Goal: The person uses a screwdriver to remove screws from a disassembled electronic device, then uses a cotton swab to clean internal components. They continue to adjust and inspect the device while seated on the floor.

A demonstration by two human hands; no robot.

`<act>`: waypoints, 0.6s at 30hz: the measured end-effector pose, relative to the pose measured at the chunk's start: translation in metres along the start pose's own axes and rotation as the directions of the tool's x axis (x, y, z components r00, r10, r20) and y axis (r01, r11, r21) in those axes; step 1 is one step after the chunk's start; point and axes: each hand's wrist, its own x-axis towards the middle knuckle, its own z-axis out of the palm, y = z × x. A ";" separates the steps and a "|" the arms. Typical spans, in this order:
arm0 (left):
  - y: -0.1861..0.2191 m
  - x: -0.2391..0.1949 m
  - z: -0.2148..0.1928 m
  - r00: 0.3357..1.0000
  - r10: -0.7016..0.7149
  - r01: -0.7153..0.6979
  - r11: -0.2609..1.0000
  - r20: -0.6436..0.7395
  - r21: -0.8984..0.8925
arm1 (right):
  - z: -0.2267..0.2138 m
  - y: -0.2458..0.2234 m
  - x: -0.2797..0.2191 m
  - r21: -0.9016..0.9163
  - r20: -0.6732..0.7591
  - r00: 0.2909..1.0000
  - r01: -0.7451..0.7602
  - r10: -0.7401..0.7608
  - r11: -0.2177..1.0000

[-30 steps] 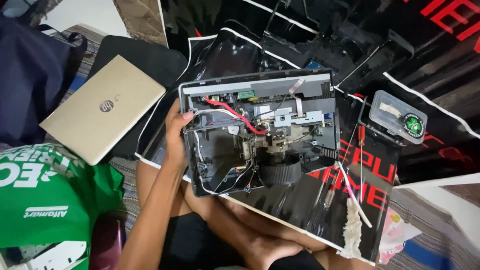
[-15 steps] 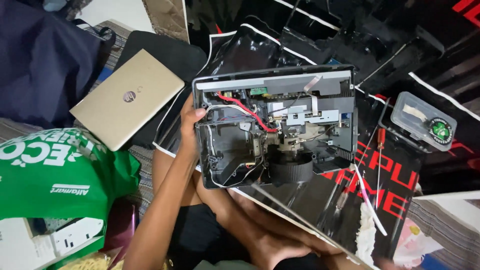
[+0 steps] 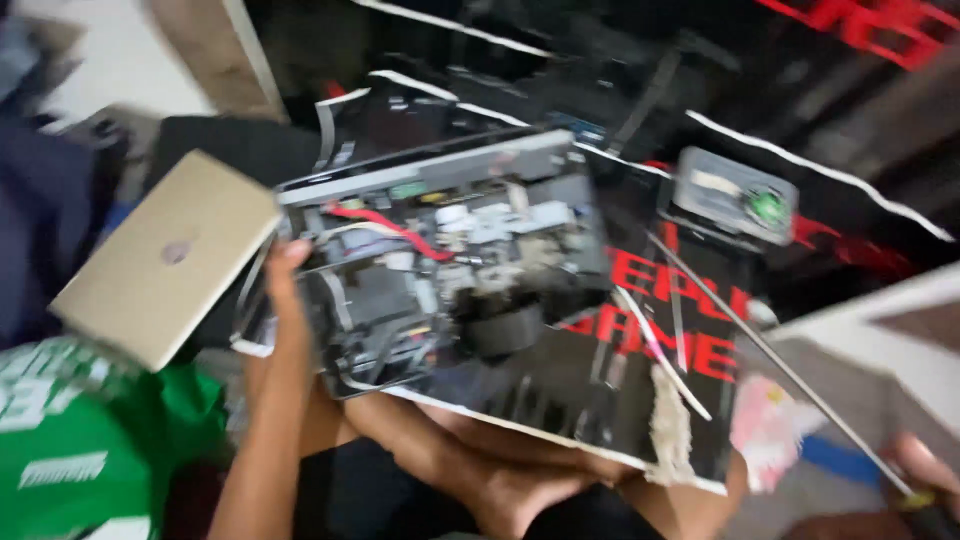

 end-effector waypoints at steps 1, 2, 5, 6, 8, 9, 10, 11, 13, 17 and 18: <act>-0.007 -0.001 -0.005 0.986 -0.089 0.077 0.993 -0.143 -0.086 | 0.000 0.010 -0.006 -0.028 -0.030 0.999 -0.015 0.014 0.999; -0.014 -0.002 -0.011 0.943 -0.186 0.141 0.974 -0.277 -0.176 | -0.001 0.020 -0.014 -0.056 -0.060 0.998 -0.031 0.027 0.998; -0.006 0.001 -0.007 0.974 -0.143 0.212 0.848 0.175 -0.485 | 0.005 0.045 -0.023 -0.071 -0.135 0.991 -0.030 0.020 0.997; 0.000 0.001 -0.003 0.972 -0.139 0.214 0.852 0.188 -0.478 | 0.017 0.059 -0.028 -0.069 -0.148 0.989 -0.040 0.029 0.997; 0.012 -0.005 -0.001 0.950 -0.309 0.313 0.929 0.052 -0.198 | 0.041 0.086 -0.035 0.427 -0.316 0.948 0.115 0.029 0.897; 0.012 -0.002 -0.003 0.951 -0.306 0.310 0.931 0.052 -0.195 | 0.043 0.089 -0.036 0.430 -0.319 0.947 0.115 0.032 0.895; 0.013 0.001 -0.005 0.951 -0.291 0.305 0.939 0.104 -0.162 | 0.045 0.091 -0.036 0.381 -0.296 0.955 0.117 0.002 0.917; 0.013 0.006 -0.006 0.949 -0.274 0.295 0.947 0.157 -0.131 | 0.048 0.094 -0.034 0.333 -0.272 0.962 0.122 -0.029 0.935; 0.002 0.015 -0.008 0.963 -0.214 0.243 0.954 0.166 -0.179 | 0.037 0.094 -0.024 0.231 -0.209 0.976 0.113 -0.064 0.966; -0.026 0.050 -0.017 0.896 -0.158 0.337 0.852 0.416 -0.402 | 0.030 0.101 -0.019 0.031 -0.135 0.984 0.117 -0.112 0.993; -0.029 0.056 -0.017 0.892 -0.153 0.338 0.850 0.425 -0.403 | 0.035 0.099 -0.023 0.025 -0.144 0.983 0.118 -0.113 0.993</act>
